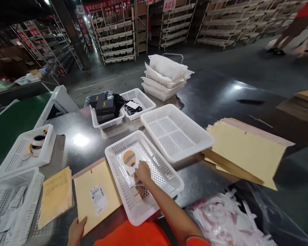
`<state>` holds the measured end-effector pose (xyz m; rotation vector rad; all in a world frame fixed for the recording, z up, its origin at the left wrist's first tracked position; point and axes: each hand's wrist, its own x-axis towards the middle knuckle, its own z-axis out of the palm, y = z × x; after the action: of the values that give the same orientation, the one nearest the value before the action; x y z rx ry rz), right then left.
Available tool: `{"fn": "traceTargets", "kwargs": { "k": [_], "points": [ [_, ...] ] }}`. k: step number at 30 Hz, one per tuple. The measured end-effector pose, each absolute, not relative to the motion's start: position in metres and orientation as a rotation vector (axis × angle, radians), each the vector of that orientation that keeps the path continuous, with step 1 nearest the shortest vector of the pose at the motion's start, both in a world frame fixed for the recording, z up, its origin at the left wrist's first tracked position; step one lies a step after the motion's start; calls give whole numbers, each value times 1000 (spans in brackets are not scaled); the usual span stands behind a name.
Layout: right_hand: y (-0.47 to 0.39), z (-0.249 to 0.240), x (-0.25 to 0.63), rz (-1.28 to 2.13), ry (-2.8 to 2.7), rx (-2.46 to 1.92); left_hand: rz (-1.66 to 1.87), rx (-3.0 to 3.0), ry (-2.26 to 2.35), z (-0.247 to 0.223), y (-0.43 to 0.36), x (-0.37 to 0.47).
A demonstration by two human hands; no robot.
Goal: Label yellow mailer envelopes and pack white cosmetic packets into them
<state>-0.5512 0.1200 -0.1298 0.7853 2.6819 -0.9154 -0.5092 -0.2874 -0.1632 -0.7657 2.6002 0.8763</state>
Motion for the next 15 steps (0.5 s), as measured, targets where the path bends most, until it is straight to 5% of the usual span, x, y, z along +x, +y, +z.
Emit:
{"fn": "traceTargets", "kwargs": {
  "k": [9, 15],
  "points": [
    [127, -147, -588, -724, 2716, 1024, 925, -888, 2506, -139, -273, -493],
    [145, -150, -573, -936, 2583, 1211, 1053, -956, 2466, -125, -267, -476]
  ]
}}
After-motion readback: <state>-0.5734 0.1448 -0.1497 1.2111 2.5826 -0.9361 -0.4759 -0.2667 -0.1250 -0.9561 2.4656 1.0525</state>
